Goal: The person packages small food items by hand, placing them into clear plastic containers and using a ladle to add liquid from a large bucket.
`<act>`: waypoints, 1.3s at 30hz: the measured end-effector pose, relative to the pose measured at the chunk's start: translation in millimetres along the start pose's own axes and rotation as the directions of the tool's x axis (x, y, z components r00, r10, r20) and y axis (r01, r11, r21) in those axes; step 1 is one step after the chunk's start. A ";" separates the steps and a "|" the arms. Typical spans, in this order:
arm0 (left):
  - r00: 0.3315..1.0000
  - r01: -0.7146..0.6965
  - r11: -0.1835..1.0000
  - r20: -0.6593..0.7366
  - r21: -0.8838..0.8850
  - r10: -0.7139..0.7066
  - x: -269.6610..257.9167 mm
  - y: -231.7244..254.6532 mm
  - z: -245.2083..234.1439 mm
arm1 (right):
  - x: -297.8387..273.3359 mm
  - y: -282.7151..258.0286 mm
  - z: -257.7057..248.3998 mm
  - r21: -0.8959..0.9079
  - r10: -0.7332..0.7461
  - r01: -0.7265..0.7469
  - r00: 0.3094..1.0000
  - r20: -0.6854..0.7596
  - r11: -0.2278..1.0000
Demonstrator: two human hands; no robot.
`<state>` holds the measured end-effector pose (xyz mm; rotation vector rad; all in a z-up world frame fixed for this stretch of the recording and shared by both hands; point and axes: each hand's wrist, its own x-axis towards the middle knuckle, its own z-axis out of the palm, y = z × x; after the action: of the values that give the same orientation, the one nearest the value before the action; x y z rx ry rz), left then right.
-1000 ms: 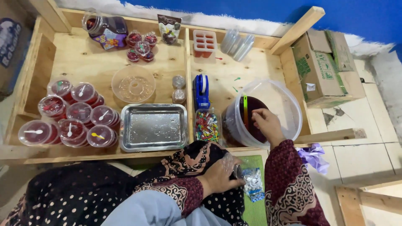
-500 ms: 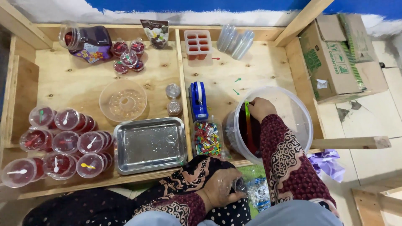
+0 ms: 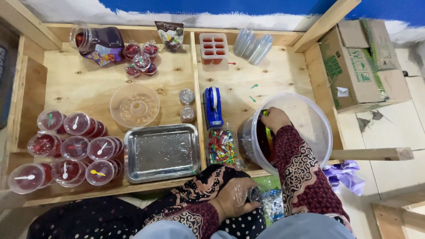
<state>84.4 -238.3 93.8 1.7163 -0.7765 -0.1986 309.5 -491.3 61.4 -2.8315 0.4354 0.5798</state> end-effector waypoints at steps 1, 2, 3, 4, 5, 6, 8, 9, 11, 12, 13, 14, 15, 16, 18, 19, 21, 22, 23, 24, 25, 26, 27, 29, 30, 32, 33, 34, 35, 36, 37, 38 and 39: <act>1.000 -0.012 1.000 0.003 0.005 0.012 -1.0 0.0 0.9 | -7.9 -0.9 -5.7 0.004 0.001 -0.001 1.000 -0.012 1.000; 1.000 0.007 0.999 0.006 0.038 -0.007 -2.1 0.3 2.1 | -16.3 -1.4 -11.4 0.008 0.005 -0.005 1.000 0.007 1.000; 1.000 0.031 0.997 0.004 0.069 -0.031 -3.7 1.7 4.4 | -25.0 -2.0 -16.4 0.008 0.006 -0.006 1.000 0.031 1.000; 1.000 0.024 0.997 0.003 0.072 -0.024 -3.9 -6.4 7.7 | -37.2 -5.8 -26.3 0.009 0.005 -0.005 1.000 0.023 1.000; 1.000 0.014 0.994 0.005 0.107 -0.015 -8.3 -12.3 13.4 | -53.4 -7.7 -32.5 0.083 0.030 -0.032 0.999 0.027 0.996; 1.000 0.005 0.990 0.007 0.141 -0.006 -13.0 -18.5 19.4 | -69.6 -9.5 -38.3 0.157 0.055 -0.059 0.998 0.033 0.986; 1.000 0.007 0.992 0.011 0.130 -0.009 -15.0 -6.9 14.4 | -78.7 13.5 -18.3 0.195 0.015 -0.008 0.999 -0.035 0.981; 1.000 0.008 0.992 0.000 0.124 -0.008 -12.4 -1.6 10.8 | -79.8 22.4 -12.8 0.222 -0.036 0.060 0.993 -0.112 0.973; 0.999 -0.044 0.986 -0.014 0.163 0.047 -15.7 2.8 8.4 | -121.1 2.9 -38.8 0.285 0.018 0.012 0.995 -0.101 0.958; 0.995 -0.088 0.976 -0.023 0.197 0.094 -16.9 5.0 8.0 | -142.1 -5.9 -51.6 0.348 0.073 -0.041 0.994 -0.078 0.937; 0.994 -0.100 0.975 -0.020 0.197 0.106 -17.9 8.9 6.3 | -146.2 1.2 -48.7 0.348 0.077 -0.042 0.993 -0.089 0.936; 0.997 -0.075 0.974 -0.004 0.213 0.078 -18.5 12.6 4.9 | -149.7 8.5 -45.9 0.434 0.039 0.058 0.977 -0.212 0.899; 0.999 -0.047 0.972 0.013 0.229 0.045 -20.6 17.1 4.3 | -154.5 16.7 -41.6 0.502 0.014 0.163 0.944 -0.331 0.850; 0.998 -0.055 0.972 0.018 0.227 0.053 -23.7 18.7 6.8 | -165.0 17.6 -43.6 0.501 0.020 0.161 0.941 -0.337 0.850; 0.996 -0.065 0.965 -0.048 0.255 0.080 -28.2 19.4 8.8 | -183.0 17.6 -46.3 0.533 -0.039 0.312 0.887 -0.461 0.787; 0.995 -0.073 0.963 -0.042 0.260 0.087 -29.9 18.6 9.9 | -189.1 19.1 -46.0 0.535 -0.034 0.314 0.883 -0.468 0.784; 0.987 -0.138 0.950 -0.042 0.281 0.156 -35.8 16.8 12.2 | -202.5 23.1 -41.6 0.340 -0.174 0.484 0.744 -0.645 0.806; 0.987 -0.143 0.948 -0.028 0.284 0.157 -38.2 21.4 11.1 | -205.8 25.8 -39.0 0.350 -0.162 0.479 0.744 -0.648 0.805; 0.987 -0.146 0.954 -0.033 0.260 0.160 -38.6 25.5 8.5 | -208.4 28.4 -37.6 0.297 -0.160 0.488 0.695 -0.701 0.821; 0.986 -0.149 0.960 -0.038 0.236 0.162 -38.6 29.8 5.8 | -210.9 30.9 -36.4 0.242 -0.160 0.491 0.642 -0.750 0.837; 0.984 -0.162 0.957 -0.029 0.242 0.174 -38.3 31.3 5.1 | -210.6 34.6 -34.4 0.244 -0.150 0.491 0.633 -0.759 0.836; 0.991 -0.129 0.963 -0.009 0.236 0.134 -38.0 32.6 4.0 | -210.0 37.9 -32.2 0.199 -0.149 0.468 0.606 -0.782 0.861; 0.996 -0.087 0.970 0.007 0.227 0.087 -40.3 34.6 4.7 | -210.6 41.5 -28.5 0.155 -0.152 0.442 0.584 -0.798 0.884; 0.999 -0.030 0.989 -0.015 0.145 0.033 -39.3 42.9 1.6 | -201.8 48.1 -17.8 0.159 -0.115 0.384 0.601 -0.791 0.910; 0.999 0.032 0.998 -0.037 0.059 -0.030 -38.7 46.6 0.2 | -196.9 51.3 -12.1 0.160 -0.084 0.326 0.620 -0.780 0.932; 0.999 0.028 0.999 -0.039 0.040 -0.026 -37.0 56.8 -3.5 | -196.3 49.2 -11.8 0.203 -0.039 0.276 0.675 -0.737 0.939; 0.999 0.029 0.999 -0.045 0.018 -0.028 -36.2 61.8 -5.2 | -195.7 48.2 -11.1 0.240 0.001 0.225 0.728 -0.685 0.944; 0.999 0.028 0.999 -0.041 0.021 -0.027 -34.4 61.5 -5.3 | -191.9 48.0 -10.9 0.244 0.005 0.224 0.727 -0.686 0.944; 0.999 0.030 0.999 -0.028 0.037 -0.029 -34.7 61.2 -5.2 | -189.7 48.1 -8.2 0.235 -0.005 0.217 0.744 -0.669 0.948; 0.999 0.032 0.998 -0.015 0.053 -0.032 -34.4 60.8 -4.9 | -187.3 48.6 -5.8 0.225 -0.014 0.210 0.760 -0.650 0.951; 0.999 0.033 0.998 -0.006 0.057 -0.033 -36.7 52.9 -0.7 | -187.7 50.8 -5.2 0.234 -0.005 0.207 0.760 -0.650 0.950; 0.999 0.040 0.994 -0.027 0.105 -0.038 -38.7 45.1 3.5 | -188.1 53.1 -5.0 0.284 -0.005 0.245 0.765 -0.644 0.927; 0.998 0.043 0.987 -0.048 0.154 -0.036 -38.8 36.5 6.3 | -186.9 54.8 -6.3 0.331 -0.006 0.284 0.767 -0.642 0.900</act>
<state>37.2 -224.0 115.1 1.8782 -0.7404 -0.1286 129.6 -498.9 135.8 -2.5267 0.3700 -0.4820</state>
